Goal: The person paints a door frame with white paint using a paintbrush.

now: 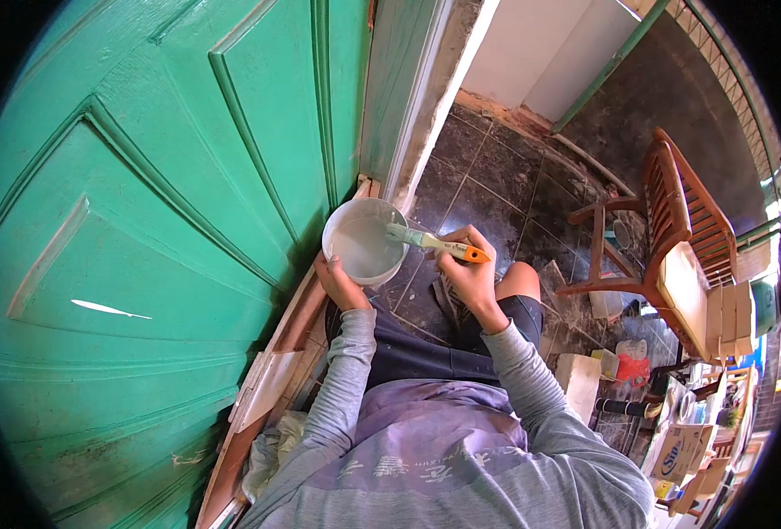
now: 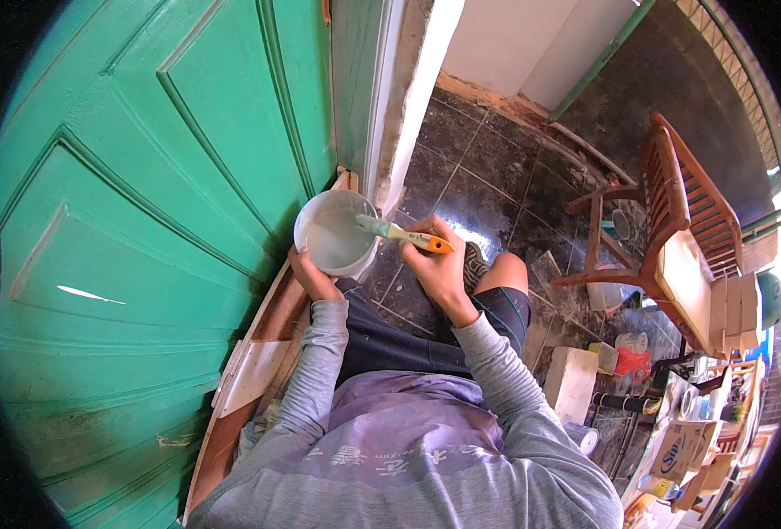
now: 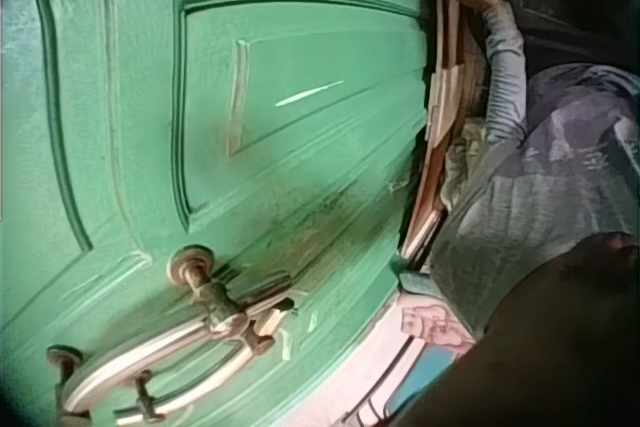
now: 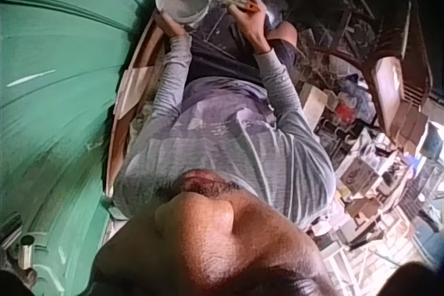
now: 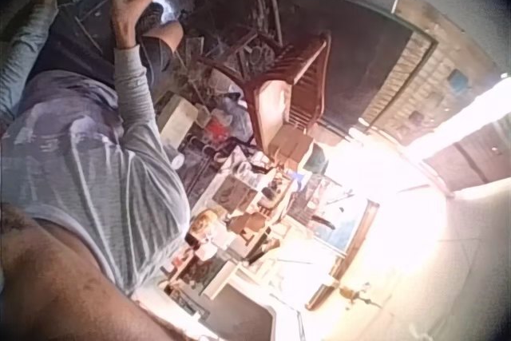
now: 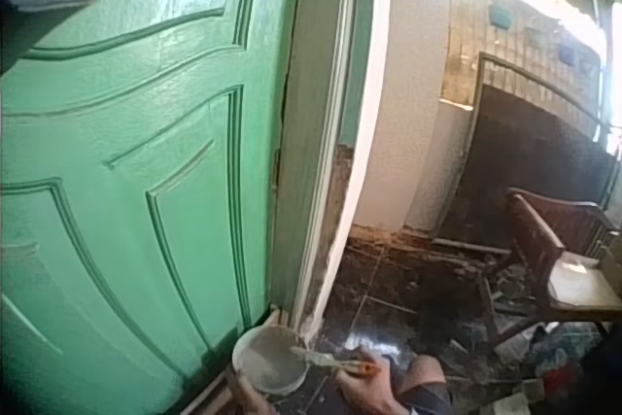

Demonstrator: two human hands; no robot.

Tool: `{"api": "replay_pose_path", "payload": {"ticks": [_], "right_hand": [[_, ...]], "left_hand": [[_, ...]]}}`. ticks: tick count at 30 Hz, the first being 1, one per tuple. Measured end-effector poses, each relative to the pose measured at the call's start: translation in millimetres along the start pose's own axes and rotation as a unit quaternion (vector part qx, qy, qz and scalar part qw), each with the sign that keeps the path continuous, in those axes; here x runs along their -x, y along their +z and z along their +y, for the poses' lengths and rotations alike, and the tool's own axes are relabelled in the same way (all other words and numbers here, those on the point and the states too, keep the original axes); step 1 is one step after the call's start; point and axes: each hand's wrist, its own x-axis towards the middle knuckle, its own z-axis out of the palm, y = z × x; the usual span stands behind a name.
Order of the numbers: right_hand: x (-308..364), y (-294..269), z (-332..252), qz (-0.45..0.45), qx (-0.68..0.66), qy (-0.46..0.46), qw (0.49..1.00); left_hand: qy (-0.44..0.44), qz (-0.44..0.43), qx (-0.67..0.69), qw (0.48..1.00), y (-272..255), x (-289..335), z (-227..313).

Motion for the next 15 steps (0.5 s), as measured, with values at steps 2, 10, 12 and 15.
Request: {"api": "replay_pose_path", "payload": {"ticks": [2,10,12,15], "right_hand": [[0.9,0.2,3.4,0.003,-0.053,0.020,0.998],[6.4,8.6,3.5,0.012,-0.009,0.002,1.000],[6.5,7.3,6.5,0.008,0.012,-0.014,1.000],[6.4,4.8,7.5,0.000,0.025,-0.024,0.999]], "left_hand": [[0.005,0.001,-0.003,1.000,0.8,-0.7,-0.9],[0.015,0.016,-0.017,1.000,-1.1,-4.3,-8.0],[0.013,0.017,-0.016,1.000,-0.2,-4.0,-8.6],[0.029,0.007,-0.021,0.999,0.7,-3.0,-9.0]]}}
